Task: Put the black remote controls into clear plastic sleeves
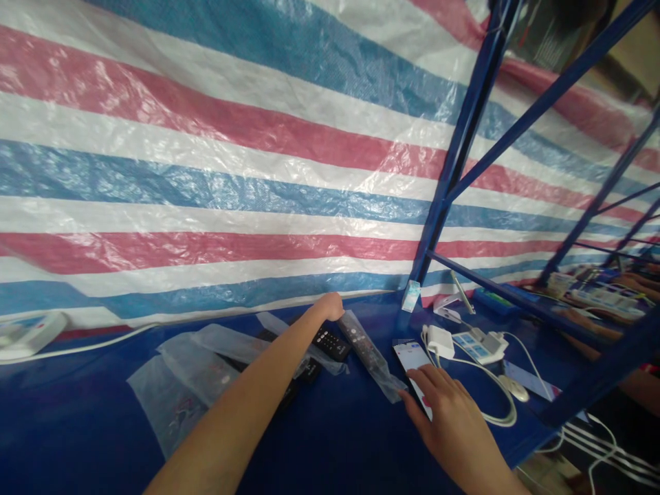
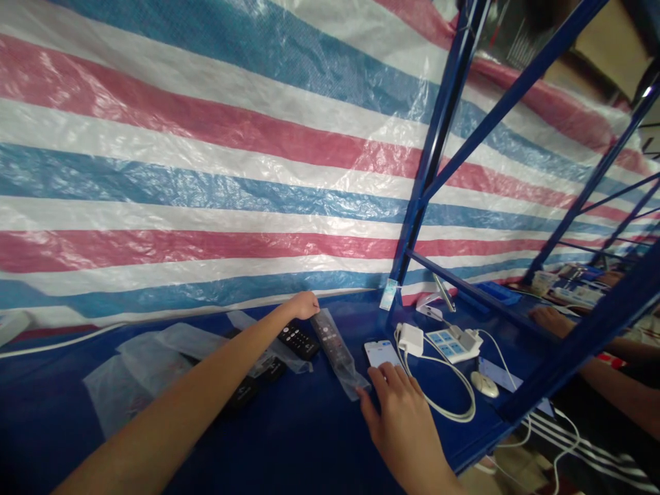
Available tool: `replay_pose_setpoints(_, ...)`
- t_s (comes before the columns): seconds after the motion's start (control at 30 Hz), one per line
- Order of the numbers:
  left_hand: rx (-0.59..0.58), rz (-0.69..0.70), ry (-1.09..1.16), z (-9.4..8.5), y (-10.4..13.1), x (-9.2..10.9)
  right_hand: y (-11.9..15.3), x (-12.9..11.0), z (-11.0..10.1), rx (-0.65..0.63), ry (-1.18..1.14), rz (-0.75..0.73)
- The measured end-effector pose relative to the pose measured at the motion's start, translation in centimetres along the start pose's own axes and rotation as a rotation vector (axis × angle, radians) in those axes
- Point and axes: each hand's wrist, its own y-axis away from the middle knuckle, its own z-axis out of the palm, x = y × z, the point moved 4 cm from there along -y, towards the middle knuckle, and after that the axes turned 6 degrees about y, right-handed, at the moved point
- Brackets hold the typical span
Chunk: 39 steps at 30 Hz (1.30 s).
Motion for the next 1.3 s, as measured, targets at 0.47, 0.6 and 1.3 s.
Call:
replay_pose_setpoints(0.47,0.363,0.195,-0.211,-3.9,4.5,3.7,0.9,0.7,0.2,0.062,-0.097,0.041)
replay_pose_setpoints(0.6,0.463,0.28,-0.262,-6.8,7.3,5.9,1.4,1.0,0.4,0.014,-0.118,0.077)
replay_pose_setpoints(1.3,0.734,0.391,-0.543,-15.3,16.1,9.7,-4.8,0.0,1.8,-0.49,-0.282,0.204)
